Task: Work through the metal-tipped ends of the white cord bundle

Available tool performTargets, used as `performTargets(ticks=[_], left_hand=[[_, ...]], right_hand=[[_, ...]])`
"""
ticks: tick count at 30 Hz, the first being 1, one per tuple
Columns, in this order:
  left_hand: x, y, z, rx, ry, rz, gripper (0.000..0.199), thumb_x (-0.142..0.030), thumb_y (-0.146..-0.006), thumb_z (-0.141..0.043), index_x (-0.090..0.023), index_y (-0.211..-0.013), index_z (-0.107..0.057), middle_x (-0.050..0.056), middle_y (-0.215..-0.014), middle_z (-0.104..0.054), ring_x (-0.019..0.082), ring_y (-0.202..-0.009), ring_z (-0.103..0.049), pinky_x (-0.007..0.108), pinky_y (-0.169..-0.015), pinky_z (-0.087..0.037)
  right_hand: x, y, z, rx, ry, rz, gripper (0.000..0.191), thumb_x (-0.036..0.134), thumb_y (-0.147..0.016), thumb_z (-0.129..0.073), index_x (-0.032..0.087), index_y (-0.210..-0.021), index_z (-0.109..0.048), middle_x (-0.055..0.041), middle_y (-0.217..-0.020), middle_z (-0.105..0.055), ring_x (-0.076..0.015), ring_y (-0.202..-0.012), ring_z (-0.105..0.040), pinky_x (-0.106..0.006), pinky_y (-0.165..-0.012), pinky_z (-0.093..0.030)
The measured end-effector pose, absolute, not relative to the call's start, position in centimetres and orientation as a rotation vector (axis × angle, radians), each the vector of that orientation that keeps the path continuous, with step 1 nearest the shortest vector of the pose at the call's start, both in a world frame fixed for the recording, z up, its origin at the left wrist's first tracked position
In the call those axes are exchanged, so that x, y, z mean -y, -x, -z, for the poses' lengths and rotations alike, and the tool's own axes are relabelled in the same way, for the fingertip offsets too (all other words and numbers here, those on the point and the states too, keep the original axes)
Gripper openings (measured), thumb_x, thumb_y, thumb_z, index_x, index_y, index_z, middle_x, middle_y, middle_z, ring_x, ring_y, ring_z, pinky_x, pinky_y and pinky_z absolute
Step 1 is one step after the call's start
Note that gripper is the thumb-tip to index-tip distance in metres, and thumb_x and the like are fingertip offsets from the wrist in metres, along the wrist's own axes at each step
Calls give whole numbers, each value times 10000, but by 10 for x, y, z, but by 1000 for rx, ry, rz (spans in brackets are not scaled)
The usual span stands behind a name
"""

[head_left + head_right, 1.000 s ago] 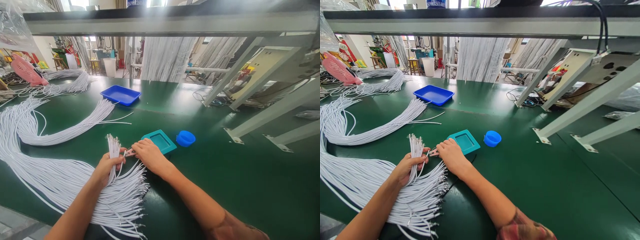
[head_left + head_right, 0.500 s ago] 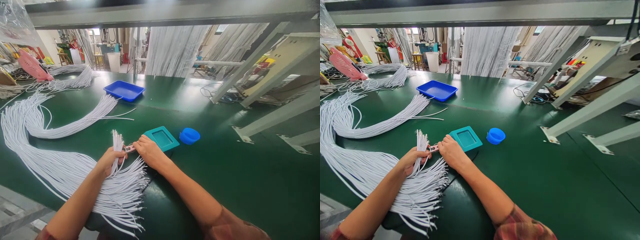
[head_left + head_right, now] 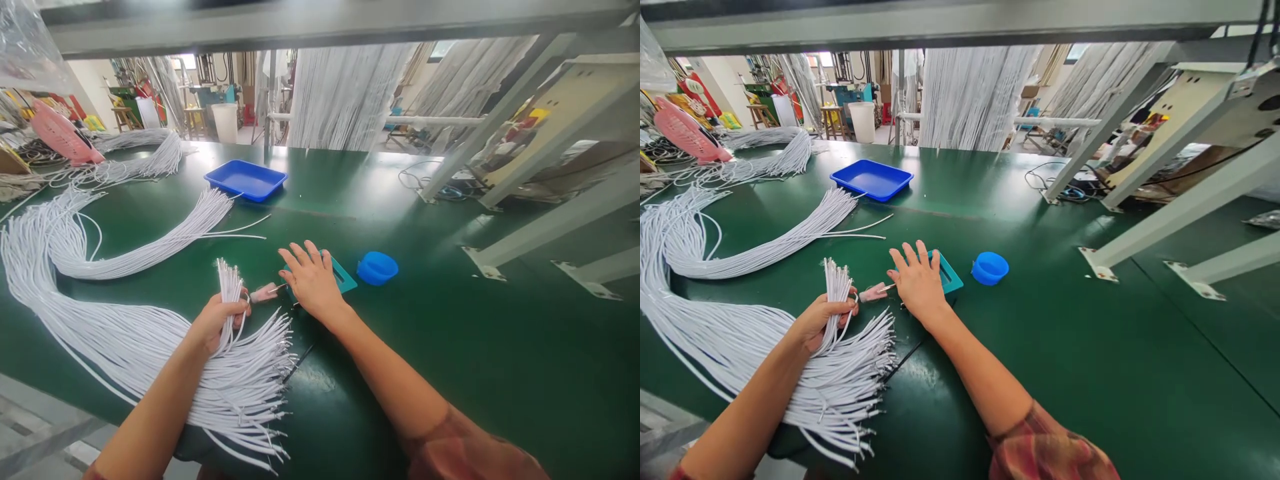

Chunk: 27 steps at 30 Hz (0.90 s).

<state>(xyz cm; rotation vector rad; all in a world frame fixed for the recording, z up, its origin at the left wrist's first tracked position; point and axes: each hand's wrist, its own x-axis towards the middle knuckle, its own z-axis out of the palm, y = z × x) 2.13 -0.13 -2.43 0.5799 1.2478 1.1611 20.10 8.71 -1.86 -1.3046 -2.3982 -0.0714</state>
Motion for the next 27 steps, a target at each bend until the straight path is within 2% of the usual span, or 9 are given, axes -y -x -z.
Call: performTargets(ticks=[3, 6, 9, 13, 16, 19, 22, 27], left_hand=[[6, -19, 20, -1185, -582, -1194, 419, -166, -599, -696, -104, -985, -545, -8, -555, -553, 46, -426, -394, 163, -416, -272], [9, -18, 17, -1144, -610, -1199, 356, -202, -595, -724, -100, -911, -595, -9, -564, -536, 43, -447, -400, 164, -428, -280], [11, -17, 16, -1145, -653, -1179, 289, -219, -606, -733, -99, -847, -630, 6, -591, -546, 46, -472, -416, 169, -445, -294], [13, -17, 13, -1168, -662, -1181, 287, -244, -632, -727, -107, -877, -668, 42, -701, -602, 63, -526, -459, 193, -501, -346], [14, -18, 13, -1188, -787, -1173, 174, -263, -651, -713, -97, -685, -675, 33, -600, -584, 81, -511, -461, 214, -504, -348], [15, -21, 16, -1229, -897, -1136, 224, -260, -612, -741, -95, -513, -627, 25, -492, -553, 100, -499, -472, 228, -514, -355], [15, -24, 18, -1275, -806, -1167, 185, -242, -549, -781, -99, -573, -667, 21, -521, -591, 106, -512, -494, 227, -526, -371], [16, -23, 19, -1275, -659, -1297, 243, -235, -557, -784, -131, -767, -717, 34, -660, -673, 135, -650, -576, 239, -660, -428]], right_hand=[[-88, -201, 11, 2363, 1270, -37, 355, 267, -889, -432, 185, -1229, -490, -110, -1287, -478, -311, -1229, -319, -543, -976, -257], [-86, -201, 2, 2292, 1135, -232, 290, 211, -873, -456, 145, -1136, -559, -109, -1153, -577, -246, -1120, -437, -429, -960, -331], [-79, -198, -7, 2191, 983, -482, 202, 189, -847, -502, 160, -1008, -620, -75, -998, -640, -191, -982, -517, -333, -882, -403], [-62, -190, -14, 2145, 922, -737, 103, 195, -785, -592, 185, -865, -655, -34, -840, -654, -164, -849, -548, -291, -763, -435], [-51, -182, -12, 2128, 917, -917, 75, 226, -747, -638, 172, -792, -664, -23, -757, -630, -142, -762, -547, -249, -669, -434], [-46, -175, -6, 2011, 982, -1041, 85, 236, -712, -670, 155, -738, -667, -12, -709, -608, -118, -688, -538, -223, -618, -419], [-47, -173, -3, 1907, 1060, -1158, 44, 188, -692, -672, 146, -687, -661, -2, -677, -604, -99, -620, -519, -209, -568, -394], [-50, -175, -1, 1833, 998, -1216, 76, 212, -683, -691, 141, -667, -667, -2, -657, -597, -100, -613, -503, -214, -562, -380]])
